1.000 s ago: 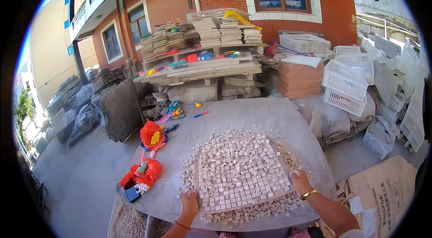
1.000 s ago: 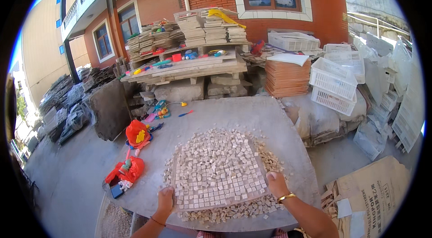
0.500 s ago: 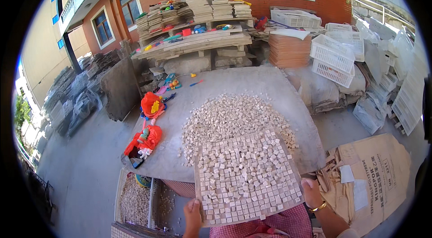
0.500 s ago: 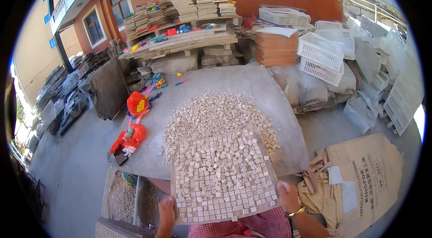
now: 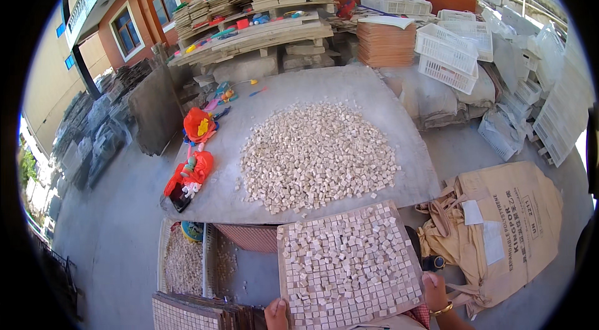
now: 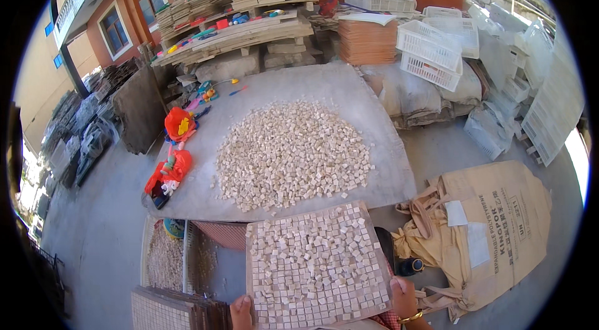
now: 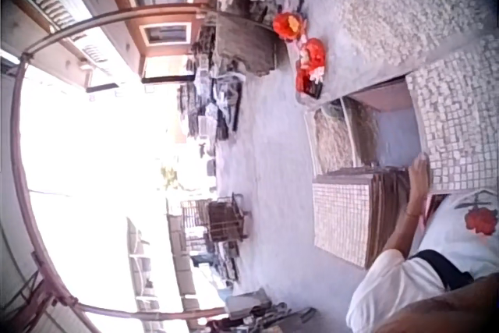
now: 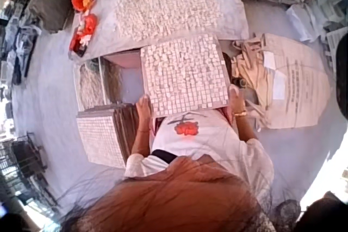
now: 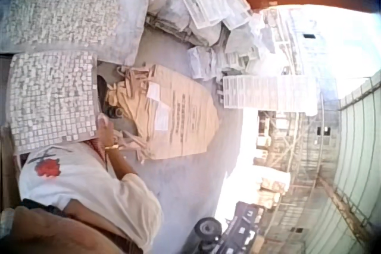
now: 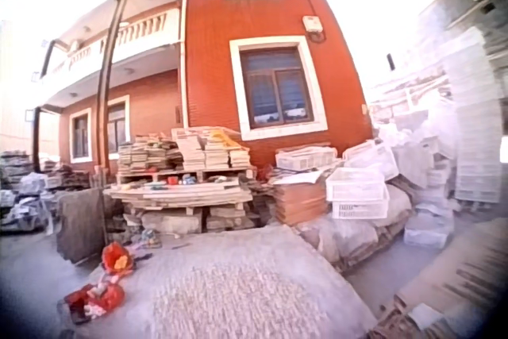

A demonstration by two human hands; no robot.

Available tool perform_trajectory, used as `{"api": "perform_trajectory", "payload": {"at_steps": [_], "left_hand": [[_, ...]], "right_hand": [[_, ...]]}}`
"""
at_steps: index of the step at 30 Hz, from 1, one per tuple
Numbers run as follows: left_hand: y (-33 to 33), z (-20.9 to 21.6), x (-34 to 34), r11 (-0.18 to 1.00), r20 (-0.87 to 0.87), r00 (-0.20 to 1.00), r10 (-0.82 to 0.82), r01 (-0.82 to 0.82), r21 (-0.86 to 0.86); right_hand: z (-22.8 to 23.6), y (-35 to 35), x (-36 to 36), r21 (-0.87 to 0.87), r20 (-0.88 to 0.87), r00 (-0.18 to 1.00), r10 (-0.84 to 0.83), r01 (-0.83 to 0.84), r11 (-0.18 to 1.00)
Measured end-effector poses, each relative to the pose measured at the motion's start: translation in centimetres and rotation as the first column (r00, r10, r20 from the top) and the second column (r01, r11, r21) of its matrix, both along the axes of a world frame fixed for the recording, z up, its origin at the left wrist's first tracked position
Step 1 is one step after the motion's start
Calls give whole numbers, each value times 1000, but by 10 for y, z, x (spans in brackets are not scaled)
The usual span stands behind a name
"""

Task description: The person fills a grid tray with small white cubes from a pile on a table, using both hands to scoop and place the cubes into the tray's compartments. They repeatedly lift and shake the tray to settle the cubes, then continue filling it until it is full.

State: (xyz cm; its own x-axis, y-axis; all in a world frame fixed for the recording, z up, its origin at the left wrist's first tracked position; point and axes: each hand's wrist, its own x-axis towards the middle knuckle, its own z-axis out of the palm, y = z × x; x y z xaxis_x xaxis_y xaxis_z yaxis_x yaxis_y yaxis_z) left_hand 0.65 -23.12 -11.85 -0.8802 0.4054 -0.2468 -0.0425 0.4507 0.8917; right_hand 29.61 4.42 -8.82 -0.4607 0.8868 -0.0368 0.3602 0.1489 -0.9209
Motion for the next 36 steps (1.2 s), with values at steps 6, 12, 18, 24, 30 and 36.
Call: {"api": "perform_trajectory", "payload": {"at_steps": [6, 12, 18, 24, 30, 36], "left_hand": [[31, -3, -27, 977, -86, 996, -39, 56, 206], [42, -51, -37, 965, -62, 998, -16, 32, 260], [43, -44, -37, 984, -46, 996, -72, 79, 159], [40, -48, -34, 961, 6, 1000, 0, -1, 278], [39, -49, -31, 905, 150, 973, 177, -220, 363], [-21, -94, -31, 887, 328, 939, 106, -238, 395]], "right_hand": [[-27, 20, -22, 37, -14, 999, -37, 38, 999], [-64, 44, -37, 351, 13, 1000, 1, -6, 936], [8, 67, -40, 267, 579, 774, 254, -475, 838], [113, 67, -107, 116, -84, 904, 419, -408, 905], [99, 74, -128, 24, -322, 861, 394, -408, 913], [-45, 136, -40, -38, -114, 975, -193, 189, 981]]}}
